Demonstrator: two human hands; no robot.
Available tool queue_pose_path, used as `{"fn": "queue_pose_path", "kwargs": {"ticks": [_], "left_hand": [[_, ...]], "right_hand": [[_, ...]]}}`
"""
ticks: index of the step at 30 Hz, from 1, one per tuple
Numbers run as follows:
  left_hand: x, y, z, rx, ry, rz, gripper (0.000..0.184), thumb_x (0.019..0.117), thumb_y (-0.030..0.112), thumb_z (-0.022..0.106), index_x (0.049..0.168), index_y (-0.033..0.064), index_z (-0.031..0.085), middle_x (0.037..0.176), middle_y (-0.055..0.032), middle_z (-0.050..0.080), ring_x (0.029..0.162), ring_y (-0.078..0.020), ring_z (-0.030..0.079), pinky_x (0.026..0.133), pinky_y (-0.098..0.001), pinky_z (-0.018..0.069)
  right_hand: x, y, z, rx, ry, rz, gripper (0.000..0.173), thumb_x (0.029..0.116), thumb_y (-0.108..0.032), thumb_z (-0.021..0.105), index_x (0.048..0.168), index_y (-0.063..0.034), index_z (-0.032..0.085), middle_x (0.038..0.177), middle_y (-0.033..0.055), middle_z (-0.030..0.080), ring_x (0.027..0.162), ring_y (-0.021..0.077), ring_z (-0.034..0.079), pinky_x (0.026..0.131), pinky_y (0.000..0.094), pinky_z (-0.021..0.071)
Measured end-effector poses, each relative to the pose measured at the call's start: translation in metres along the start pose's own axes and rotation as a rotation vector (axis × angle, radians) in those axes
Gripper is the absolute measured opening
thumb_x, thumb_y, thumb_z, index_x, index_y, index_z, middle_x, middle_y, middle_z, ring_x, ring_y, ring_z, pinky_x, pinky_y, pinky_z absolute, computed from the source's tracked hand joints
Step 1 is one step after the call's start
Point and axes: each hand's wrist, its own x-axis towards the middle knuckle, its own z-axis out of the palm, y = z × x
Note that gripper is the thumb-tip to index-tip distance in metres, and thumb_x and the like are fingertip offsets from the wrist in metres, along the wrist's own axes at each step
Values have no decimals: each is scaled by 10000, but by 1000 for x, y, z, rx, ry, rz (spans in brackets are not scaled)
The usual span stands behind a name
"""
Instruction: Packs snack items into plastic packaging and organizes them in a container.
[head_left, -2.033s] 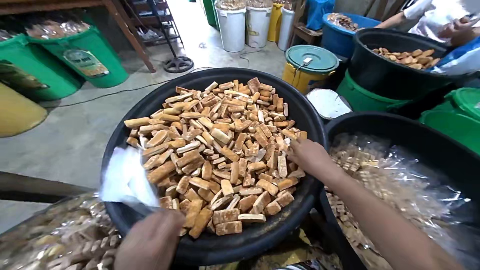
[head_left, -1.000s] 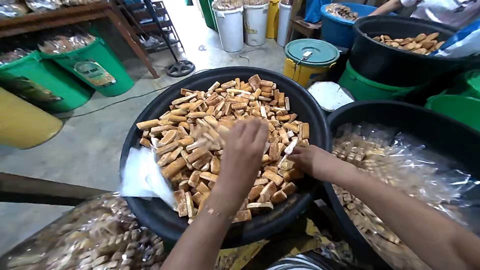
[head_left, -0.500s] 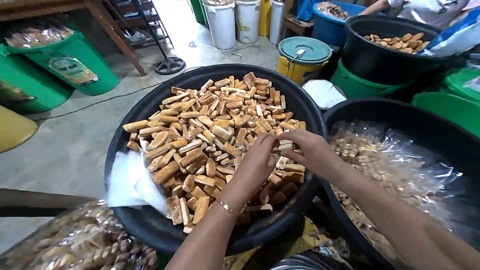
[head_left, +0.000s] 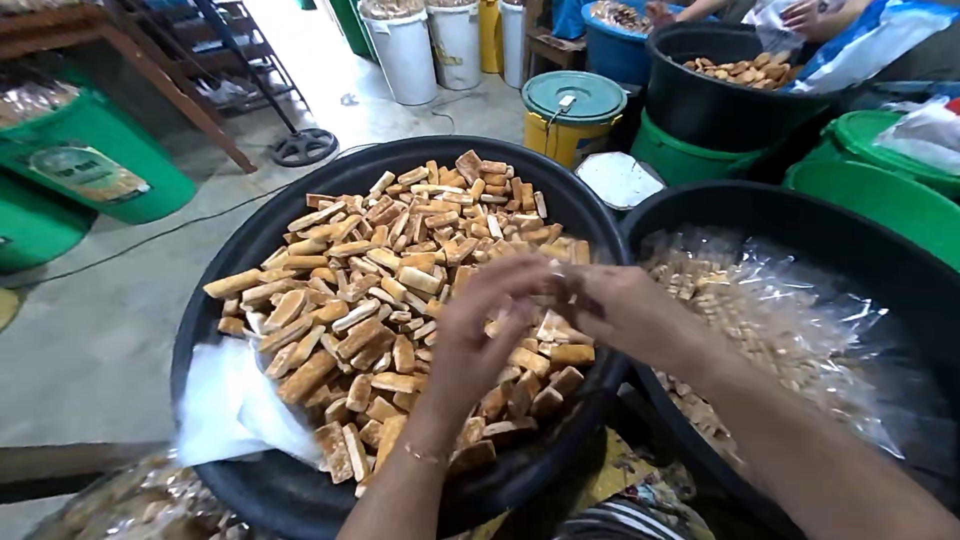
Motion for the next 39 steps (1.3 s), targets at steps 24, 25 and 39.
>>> {"fn": "queue_pose_path", "kwargs": {"ticks": [24,25,39], "left_hand": [[19,-48,-27,-555,782,-836,358,1125,298,328,1138,15,548,753,-52,622,632,-130,641,614,-283,577],[18,-45,-22,-524,754,-822,368,1129,281,317,1155,-4,549,771,-57,641,646,-130,655,624,-284,583],[12,-22,-2,-404,485,-756,365,1125,228,303,1078,34,609,877,-27,666,766,-92,656,709,-257,563]], "right_hand": [[-2,-6,41,359,471,-275,209,1024,-241,628,1133,-64,649,1085,23,724,1003,26,684,882,197,582],[3,-8,42,403,556,-262,200,1017,-246,642,1141,-89,648,1137,13,719,1063,28,672,911,202,574],[24,5,76,91,531,-373,170,1016,-304,631,1114,-209,732,1325,137,589,1257,226,548,1058,342,470]]}}
